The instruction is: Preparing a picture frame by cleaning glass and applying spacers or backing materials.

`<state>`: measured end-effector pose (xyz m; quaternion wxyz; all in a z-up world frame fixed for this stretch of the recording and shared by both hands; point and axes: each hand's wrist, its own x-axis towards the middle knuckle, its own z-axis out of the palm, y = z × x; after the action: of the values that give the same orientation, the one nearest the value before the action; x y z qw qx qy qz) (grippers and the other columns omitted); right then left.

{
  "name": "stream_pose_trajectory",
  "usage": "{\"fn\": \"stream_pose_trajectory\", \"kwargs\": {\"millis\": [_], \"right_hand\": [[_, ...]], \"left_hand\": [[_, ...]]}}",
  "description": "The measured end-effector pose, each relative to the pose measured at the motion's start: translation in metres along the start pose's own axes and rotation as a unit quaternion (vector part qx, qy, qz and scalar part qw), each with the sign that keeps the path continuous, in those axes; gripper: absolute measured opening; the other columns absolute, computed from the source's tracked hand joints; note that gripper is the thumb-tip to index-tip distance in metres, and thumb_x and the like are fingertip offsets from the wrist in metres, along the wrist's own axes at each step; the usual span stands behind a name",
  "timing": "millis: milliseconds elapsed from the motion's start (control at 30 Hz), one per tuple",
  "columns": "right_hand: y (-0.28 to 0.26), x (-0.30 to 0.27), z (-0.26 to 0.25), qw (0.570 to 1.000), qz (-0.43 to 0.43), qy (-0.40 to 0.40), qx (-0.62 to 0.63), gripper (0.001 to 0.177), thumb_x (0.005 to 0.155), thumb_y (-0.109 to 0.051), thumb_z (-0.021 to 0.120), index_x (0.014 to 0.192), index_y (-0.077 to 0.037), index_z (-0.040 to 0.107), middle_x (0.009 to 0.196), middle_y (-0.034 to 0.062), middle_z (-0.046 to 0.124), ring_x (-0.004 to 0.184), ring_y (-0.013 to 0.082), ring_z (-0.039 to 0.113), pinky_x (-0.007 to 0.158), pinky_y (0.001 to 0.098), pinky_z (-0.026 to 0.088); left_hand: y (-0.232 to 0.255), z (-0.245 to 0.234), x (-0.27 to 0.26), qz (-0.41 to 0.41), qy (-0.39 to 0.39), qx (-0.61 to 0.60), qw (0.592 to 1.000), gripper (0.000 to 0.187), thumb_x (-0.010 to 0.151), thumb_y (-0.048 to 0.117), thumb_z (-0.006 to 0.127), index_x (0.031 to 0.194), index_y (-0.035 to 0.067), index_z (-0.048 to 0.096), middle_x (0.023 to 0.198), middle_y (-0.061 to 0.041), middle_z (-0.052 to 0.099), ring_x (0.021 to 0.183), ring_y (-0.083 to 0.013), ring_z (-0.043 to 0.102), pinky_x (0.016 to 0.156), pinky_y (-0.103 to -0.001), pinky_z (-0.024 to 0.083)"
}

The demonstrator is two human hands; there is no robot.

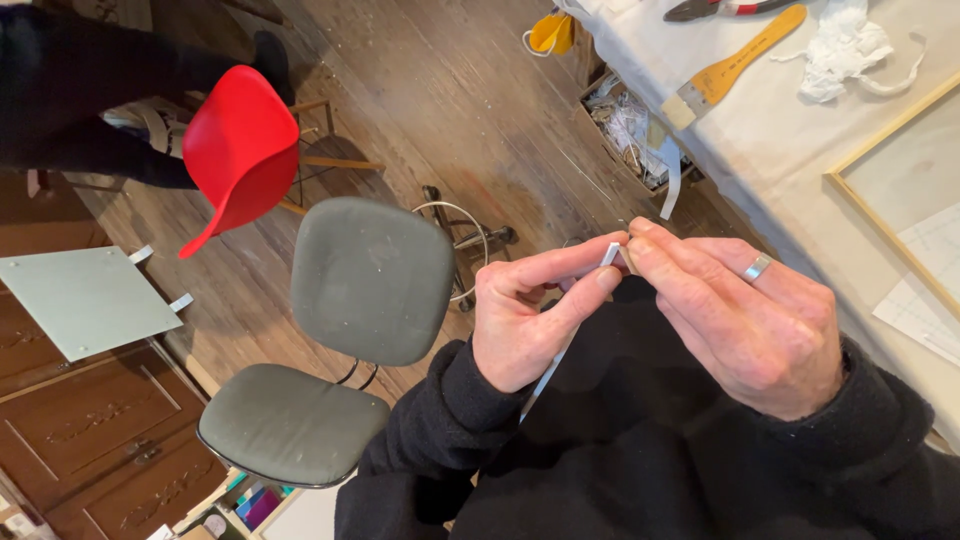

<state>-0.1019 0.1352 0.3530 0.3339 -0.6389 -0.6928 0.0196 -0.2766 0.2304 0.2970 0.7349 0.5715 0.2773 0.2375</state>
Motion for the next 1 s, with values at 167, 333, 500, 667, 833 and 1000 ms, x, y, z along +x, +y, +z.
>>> {"fn": "stream_pose_trajectory", "kwargs": {"millis": [167,333,500,667,833,1000], "right_hand": [[0.0004,0.0007,-0.0009,0.999,-0.016,-0.002,-0.033,0.038,0.079,0.009,0.074,0.117,0.007,0.069,0.116,0.0189,0.073,0.096,0.0291,0.073,0.082,0.0366,0.059],[0.0027,0.0019,-0.0036,0.997,-0.037,-0.011,-0.065,0.037,0.078,0.004,0.073,0.115,0.006,0.071,0.115,0.0173,0.074,0.094,0.0272,0.073,0.080,0.0358,0.060],[0.0036,0.0018,-0.0050,0.997,-0.046,-0.018,-0.065,0.037,0.077,0.002,0.073,0.114,0.005,0.072,0.115,0.0174,0.074,0.093,0.0267,0.073,0.080,0.0359,0.059],[0.0024,0.0011,-0.0016,0.999,-0.025,-0.010,-0.047,0.036,0.079,0.006,0.075,0.115,0.005,0.071,0.115,0.0168,0.074,0.094,0.0268,0.073,0.080,0.0359,0.059],[0.0035,0.0011,-0.0004,0.999,-0.015,-0.006,-0.029,0.037,0.079,0.008,0.076,0.115,0.005,0.070,0.116,0.0176,0.073,0.095,0.0281,0.073,0.081,0.0369,0.059],[0.0050,0.0014,0.0007,1.000,-0.014,-0.007,-0.015,0.038,0.078,0.009,0.076,0.116,0.007,0.069,0.116,0.0184,0.073,0.096,0.0291,0.073,0.083,0.0373,0.059]], "left_hand": [[-0.0027,0.0016,-0.0013,-0.014,0.002,-0.033,0.999,0.030,0.101,0.001,0.071,0.131,-0.003,0.070,0.121,-0.012,0.076,0.111,-0.0130,0.072,0.104,-0.029,0.058],[-0.0022,0.0013,-0.0016,-0.040,0.003,-0.056,0.998,0.030,0.102,0.002,0.071,0.132,-0.002,0.070,0.118,-0.011,0.077,0.104,-0.0097,0.071,0.095,-0.026,0.058],[-0.0001,0.0001,-0.0013,-0.080,0.006,-0.059,0.995,0.031,0.101,0.004,0.072,0.131,-0.002,0.071,0.111,-0.009,0.078,0.090,-0.0045,0.068,0.079,-0.021,0.055],[-0.0017,0.0001,-0.0010,-0.065,0.005,-0.059,0.996,0.031,0.101,0.002,0.072,0.132,-0.003,0.071,0.113,-0.011,0.078,0.096,-0.0074,0.069,0.086,-0.024,0.056],[-0.0006,0.0007,0.0004,-0.035,-0.001,-0.059,0.998,0.031,0.102,0.000,0.071,0.132,-0.004,0.069,0.119,-0.012,0.077,0.110,-0.0130,0.073,0.103,-0.029,0.058],[-0.0006,0.0007,0.0021,-0.030,-0.003,-0.056,0.998,0.030,0.102,0.000,0.070,0.132,-0.004,0.069,0.120,-0.013,0.076,0.112,-0.0146,0.073,0.105,-0.030,0.058]]}}
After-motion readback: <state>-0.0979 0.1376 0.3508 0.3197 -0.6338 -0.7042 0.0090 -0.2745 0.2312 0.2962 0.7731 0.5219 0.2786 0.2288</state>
